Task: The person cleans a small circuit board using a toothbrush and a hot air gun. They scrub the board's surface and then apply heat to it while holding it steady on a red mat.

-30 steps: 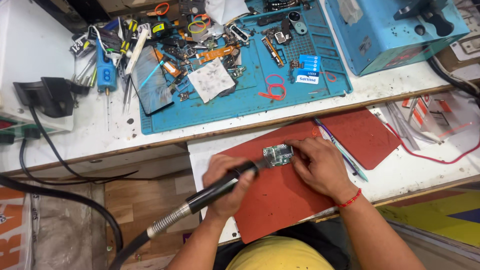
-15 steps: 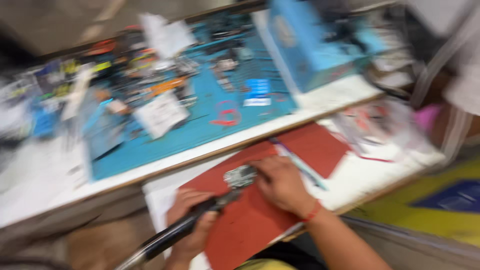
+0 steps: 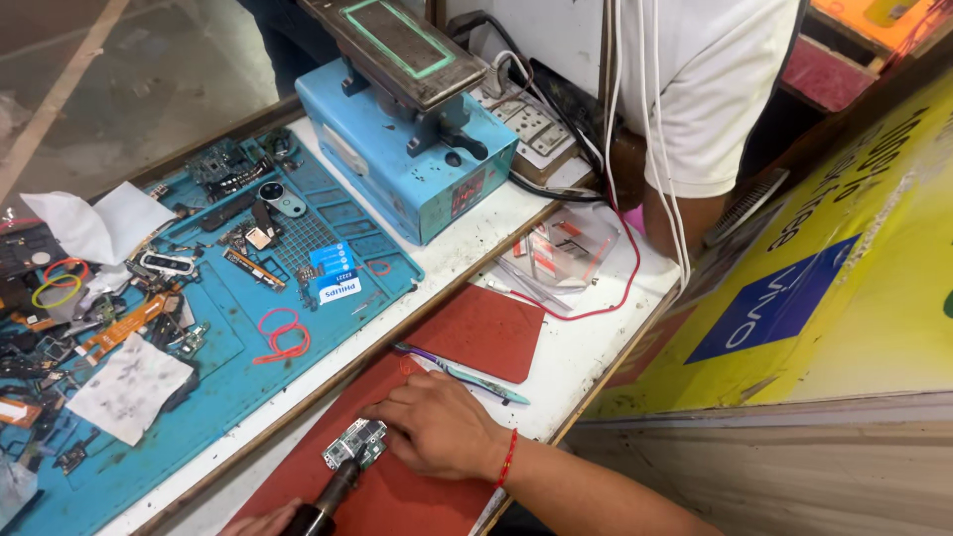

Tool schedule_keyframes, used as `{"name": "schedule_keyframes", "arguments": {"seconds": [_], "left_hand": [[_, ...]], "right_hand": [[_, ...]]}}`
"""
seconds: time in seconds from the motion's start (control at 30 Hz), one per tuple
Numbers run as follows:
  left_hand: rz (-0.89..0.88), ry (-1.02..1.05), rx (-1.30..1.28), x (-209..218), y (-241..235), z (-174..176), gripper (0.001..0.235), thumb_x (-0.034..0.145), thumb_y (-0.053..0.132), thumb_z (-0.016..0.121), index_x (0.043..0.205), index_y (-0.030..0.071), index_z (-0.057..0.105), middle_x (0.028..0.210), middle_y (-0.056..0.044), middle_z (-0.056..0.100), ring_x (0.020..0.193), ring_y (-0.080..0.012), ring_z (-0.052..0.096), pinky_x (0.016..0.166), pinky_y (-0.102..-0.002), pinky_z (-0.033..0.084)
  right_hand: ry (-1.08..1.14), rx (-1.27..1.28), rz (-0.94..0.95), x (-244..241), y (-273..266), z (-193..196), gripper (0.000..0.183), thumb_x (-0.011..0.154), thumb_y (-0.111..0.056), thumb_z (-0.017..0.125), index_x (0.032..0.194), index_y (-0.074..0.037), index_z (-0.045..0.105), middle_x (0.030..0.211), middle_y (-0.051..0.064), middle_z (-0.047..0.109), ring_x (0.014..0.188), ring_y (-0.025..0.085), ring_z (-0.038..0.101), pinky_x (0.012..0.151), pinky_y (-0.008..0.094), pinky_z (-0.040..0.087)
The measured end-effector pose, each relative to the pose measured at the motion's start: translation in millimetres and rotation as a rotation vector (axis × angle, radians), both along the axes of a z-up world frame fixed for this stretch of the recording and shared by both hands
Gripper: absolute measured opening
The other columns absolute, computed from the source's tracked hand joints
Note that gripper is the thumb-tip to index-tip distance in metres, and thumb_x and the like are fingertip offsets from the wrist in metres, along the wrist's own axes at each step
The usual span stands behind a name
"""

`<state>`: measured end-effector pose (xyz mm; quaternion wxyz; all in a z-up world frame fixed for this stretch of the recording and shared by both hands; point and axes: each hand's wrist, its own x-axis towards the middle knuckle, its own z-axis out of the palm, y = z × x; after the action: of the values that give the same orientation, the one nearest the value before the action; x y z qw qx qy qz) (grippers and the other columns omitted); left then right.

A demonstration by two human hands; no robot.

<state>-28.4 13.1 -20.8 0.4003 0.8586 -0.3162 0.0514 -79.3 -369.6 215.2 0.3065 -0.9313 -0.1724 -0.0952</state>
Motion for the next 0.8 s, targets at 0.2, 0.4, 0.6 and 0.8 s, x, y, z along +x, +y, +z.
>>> {"name": "schedule_keyframes", "arguments": {"seconds": [0.2, 0.4, 0.6, 0.8], "left_hand": [[-0.095, 0.162, 0.232, 37.5, -16.2, -13.5, 0.039, 0.083, 0.032, 0.07, 0.116, 0.011, 0.074, 0.095, -0.008, 0.077, 0.091, -0.0202, 0.073, 0.09, -0.032, 0.056], [-0.112, 0.23, 0.314, 49.5, -16.5, 12.8, 0.043, 0.082, 0.037, 0.069, 0.117, 0.014, 0.075, 0.093, -0.007, 0.079, 0.09, -0.0189, 0.075, 0.089, -0.031, 0.057], [-0.039, 0.271, 0.322, 55.5, -17.6, 48.3, 0.047, 0.08, 0.043, 0.068, 0.118, 0.016, 0.076, 0.091, -0.005, 0.08, 0.088, -0.0175, 0.078, 0.089, -0.03, 0.058], [-0.01, 0.226, 0.346, 51.5, -19.4, 56.5, 0.051, 0.079, 0.048, 0.068, 0.119, 0.019, 0.078, 0.089, -0.004, 0.082, 0.087, -0.0162, 0.08, 0.088, -0.029, 0.06]], "right_hand": [[-0.037, 0.02, 0.005, -2.6, -1.7, -1.8, 0.035, 0.086, -0.013, 0.07, 0.121, -0.013, 0.072, 0.095, 0.004, 0.067, 0.095, 0.027, 0.061, 0.089, 0.04, 0.049], [-0.015, 0.014, 0.006, -4.6, -3.7, -5.6, 0.033, 0.086, -0.018, 0.07, 0.119, -0.013, 0.072, 0.096, 0.003, 0.068, 0.096, 0.027, 0.061, 0.091, 0.041, 0.049], [-0.013, 0.01, 0.004, -11.5, -6.8, -4.0, 0.029, 0.087, -0.019, 0.069, 0.116, -0.015, 0.073, 0.093, 0.002, 0.067, 0.098, 0.025, 0.062, 0.094, 0.041, 0.048], [-0.022, 0.039, 0.032, -11.1, -9.2, -3.2, 0.03, 0.086, -0.019, 0.069, 0.115, -0.015, 0.073, 0.093, 0.003, 0.068, 0.097, 0.025, 0.062, 0.093, 0.041, 0.048]]}}
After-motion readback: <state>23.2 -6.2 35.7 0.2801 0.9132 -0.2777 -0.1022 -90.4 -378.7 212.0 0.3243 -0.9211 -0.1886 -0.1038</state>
